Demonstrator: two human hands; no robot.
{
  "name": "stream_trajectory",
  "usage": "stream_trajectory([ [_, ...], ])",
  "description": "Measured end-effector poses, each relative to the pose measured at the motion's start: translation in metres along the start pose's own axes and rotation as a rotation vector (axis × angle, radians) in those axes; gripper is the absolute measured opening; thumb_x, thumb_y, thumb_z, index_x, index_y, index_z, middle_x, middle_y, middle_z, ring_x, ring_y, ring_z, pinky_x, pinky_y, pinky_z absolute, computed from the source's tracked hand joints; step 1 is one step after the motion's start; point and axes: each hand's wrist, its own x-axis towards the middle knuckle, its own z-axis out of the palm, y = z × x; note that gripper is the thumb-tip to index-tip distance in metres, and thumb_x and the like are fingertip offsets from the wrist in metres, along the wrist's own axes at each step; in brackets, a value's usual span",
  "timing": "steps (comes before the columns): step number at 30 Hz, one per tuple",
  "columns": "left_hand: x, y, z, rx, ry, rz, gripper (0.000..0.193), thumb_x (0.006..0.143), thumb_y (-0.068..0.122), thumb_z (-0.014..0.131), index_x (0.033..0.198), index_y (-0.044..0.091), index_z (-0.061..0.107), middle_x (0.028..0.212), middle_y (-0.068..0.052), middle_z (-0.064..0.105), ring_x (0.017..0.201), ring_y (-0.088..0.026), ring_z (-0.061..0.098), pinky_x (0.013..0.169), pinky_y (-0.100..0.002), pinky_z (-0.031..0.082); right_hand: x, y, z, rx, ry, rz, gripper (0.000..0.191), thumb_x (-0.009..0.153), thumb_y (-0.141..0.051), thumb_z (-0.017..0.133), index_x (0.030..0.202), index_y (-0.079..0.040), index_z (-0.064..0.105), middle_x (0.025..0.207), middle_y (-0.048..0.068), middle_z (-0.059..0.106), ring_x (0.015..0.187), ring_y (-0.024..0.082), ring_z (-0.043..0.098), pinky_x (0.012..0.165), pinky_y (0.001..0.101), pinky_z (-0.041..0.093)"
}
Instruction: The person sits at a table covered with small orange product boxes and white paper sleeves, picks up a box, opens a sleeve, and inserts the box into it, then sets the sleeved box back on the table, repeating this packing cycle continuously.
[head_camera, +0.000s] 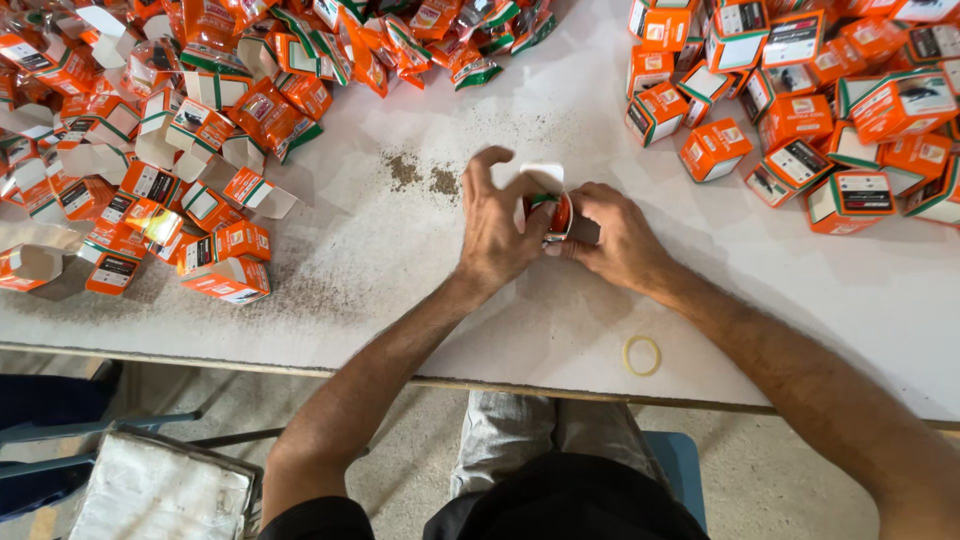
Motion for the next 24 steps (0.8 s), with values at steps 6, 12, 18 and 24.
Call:
stream_trajectory([
  [6, 0.008, -0.017, 0.012, -0.686, -0.227, -0.467, 0.029, 0.086, 0.006, 0.066, 0.114, -0.003, 0.067, 0.1, -0.018, 0.068, 0.081, -0.015, 0.067, 0.066, -0.03, 0.058, -0.002, -0.003, 0.004, -0.004, 0.012, 0.043, 0.062, 0.075, -0.027, 0.091, 0.125, -0.002, 0.062, 0.106, 0.016, 0.068, 0.099, 0.037, 0.066, 0.086, 0.0458, 0.053],
  [12, 0.009, -0.026, 0.026, -0.613, -0.163, -0.39, 0.022, 0.085, 0.001, 0.058, 0.105, -0.006, 0.065, 0.09, -0.012, 0.07, 0.078, -0.015, 0.07, 0.064, -0.03, 0.06, -0.006, -0.01, 0.005, 0.02, 0.071, 0.074, 0.066, 0.081, -0.03, 0.086, 0.129, 0.0, 0.053, 0.119, 0.015, 0.069, 0.109, 0.036, 0.067, 0.095, 0.0461, 0.053],
  [18, 0.008, -0.037, 0.006, -0.944, -0.382, -0.653, 0.03, 0.084, 0.005, 0.06, 0.112, 0.001, 0.065, 0.077, -0.01, 0.064, 0.055, -0.015, 0.057, 0.046, -0.031, 0.049, -0.006, -0.014, 0.004, -0.223, 0.041, -0.115, 0.04, 0.082, -0.019, 0.084, 0.115, -0.005, 0.065, 0.114, 0.012, 0.072, 0.113, 0.034, 0.067, 0.096, 0.0465, 0.053],
  [24, 0.015, -0.052, 0.002, -1.037, -0.45, -0.674, 0.023, 0.09, 0.007, 0.066, 0.109, -0.007, 0.066, 0.079, -0.011, 0.071, 0.053, -0.016, 0.062, 0.049, -0.034, 0.055, -0.003, -0.019, 0.003, -0.224, 0.034, -0.172, 0.034, 0.081, -0.013, 0.083, 0.11, -0.006, 0.068, 0.112, 0.01, 0.074, 0.117, 0.032, 0.067, 0.098, 0.0462, 0.053],
])
